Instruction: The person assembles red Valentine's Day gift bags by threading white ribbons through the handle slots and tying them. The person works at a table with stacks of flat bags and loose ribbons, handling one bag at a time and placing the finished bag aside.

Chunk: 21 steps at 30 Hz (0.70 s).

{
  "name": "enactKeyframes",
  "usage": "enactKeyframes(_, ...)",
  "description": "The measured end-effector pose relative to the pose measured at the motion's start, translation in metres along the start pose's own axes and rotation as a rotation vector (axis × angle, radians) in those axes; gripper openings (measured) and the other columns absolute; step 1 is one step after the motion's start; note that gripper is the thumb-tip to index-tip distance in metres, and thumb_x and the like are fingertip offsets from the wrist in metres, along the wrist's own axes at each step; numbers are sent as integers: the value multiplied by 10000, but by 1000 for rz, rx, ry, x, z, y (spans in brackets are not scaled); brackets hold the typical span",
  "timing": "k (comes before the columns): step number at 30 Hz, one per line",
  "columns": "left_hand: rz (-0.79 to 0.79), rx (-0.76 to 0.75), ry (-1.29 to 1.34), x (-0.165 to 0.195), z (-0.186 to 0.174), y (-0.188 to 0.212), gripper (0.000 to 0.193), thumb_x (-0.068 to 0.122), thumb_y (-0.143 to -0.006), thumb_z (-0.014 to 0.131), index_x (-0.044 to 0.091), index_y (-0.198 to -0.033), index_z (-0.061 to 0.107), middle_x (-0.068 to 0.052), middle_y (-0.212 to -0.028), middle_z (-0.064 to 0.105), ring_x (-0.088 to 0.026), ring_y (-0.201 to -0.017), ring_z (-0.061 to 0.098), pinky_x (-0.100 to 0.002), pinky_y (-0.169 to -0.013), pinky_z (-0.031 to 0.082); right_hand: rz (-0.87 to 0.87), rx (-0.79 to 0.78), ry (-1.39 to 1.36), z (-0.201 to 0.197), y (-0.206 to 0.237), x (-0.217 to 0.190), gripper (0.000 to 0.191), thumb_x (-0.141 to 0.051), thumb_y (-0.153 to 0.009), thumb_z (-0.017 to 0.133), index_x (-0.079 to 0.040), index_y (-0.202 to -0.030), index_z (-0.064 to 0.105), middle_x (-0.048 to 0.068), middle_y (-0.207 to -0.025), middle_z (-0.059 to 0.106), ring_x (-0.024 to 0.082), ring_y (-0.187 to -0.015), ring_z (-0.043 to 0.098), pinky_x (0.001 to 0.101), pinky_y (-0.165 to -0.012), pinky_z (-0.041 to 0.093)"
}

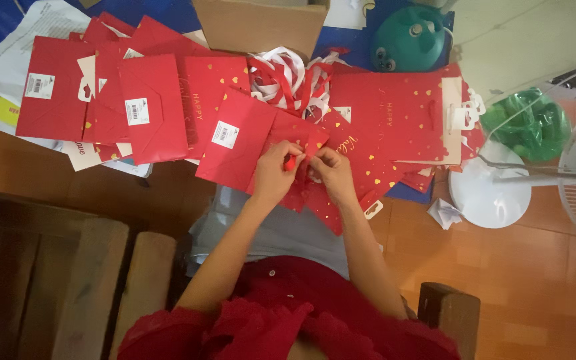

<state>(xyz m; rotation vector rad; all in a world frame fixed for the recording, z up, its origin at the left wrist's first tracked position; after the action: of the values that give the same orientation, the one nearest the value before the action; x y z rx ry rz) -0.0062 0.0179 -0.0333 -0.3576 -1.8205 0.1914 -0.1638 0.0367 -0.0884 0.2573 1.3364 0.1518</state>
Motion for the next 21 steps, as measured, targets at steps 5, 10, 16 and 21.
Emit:
enactKeyframes(5,-14,4,20,-3,3,1,135,71,-911,750,28,-961,632,-105,-985,721,-286,-908,709,-357,-792,551,-3,39,47,0,0,-3,62,-64,-999,625,-64,-953,666,4,-785,664,69,-651,589,232,-584,465)
enactKeyframes(10,-90,-21,35,-10,7,-1,160,86,-879,781,26,-943,647,-108,-940,709,-275,-880,712,-352,-786,551,-47,129,26,-1,1,-3,44,-57,-1026,594,-54,-1002,630,30,-882,674,83,-707,609,246,-615,481)
enactKeyframes(16,-4,-22,90,-5,4,-6,192,71,-878,763,35,-1058,705,-105,-1076,743,-283,-1054,709,-373,-873,548,-29,83,-120,1,1,-3,67,-36,-1012,601,-34,-988,664,13,-907,700,86,-783,656,255,-706,546)
enactKeyframes(21,-118,-52,107,-18,6,-7,153,87,-895,773,38,-1033,733,-89,-1004,749,-246,-953,725,-347,-826,562,22,71,-122,1,-2,-2,83,-48,-991,611,-33,-999,692,6,-876,699,94,-732,644,263,-658,525)
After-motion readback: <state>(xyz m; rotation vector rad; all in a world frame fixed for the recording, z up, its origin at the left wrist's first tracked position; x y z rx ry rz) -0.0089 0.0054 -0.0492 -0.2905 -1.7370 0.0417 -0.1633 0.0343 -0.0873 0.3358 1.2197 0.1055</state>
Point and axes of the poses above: each hand's wrist, its own y-axis away from the middle knuckle, its own z-axis out of the palm, x = y × z, the point moved 7 cm from there along -y, towards the middle knuckle
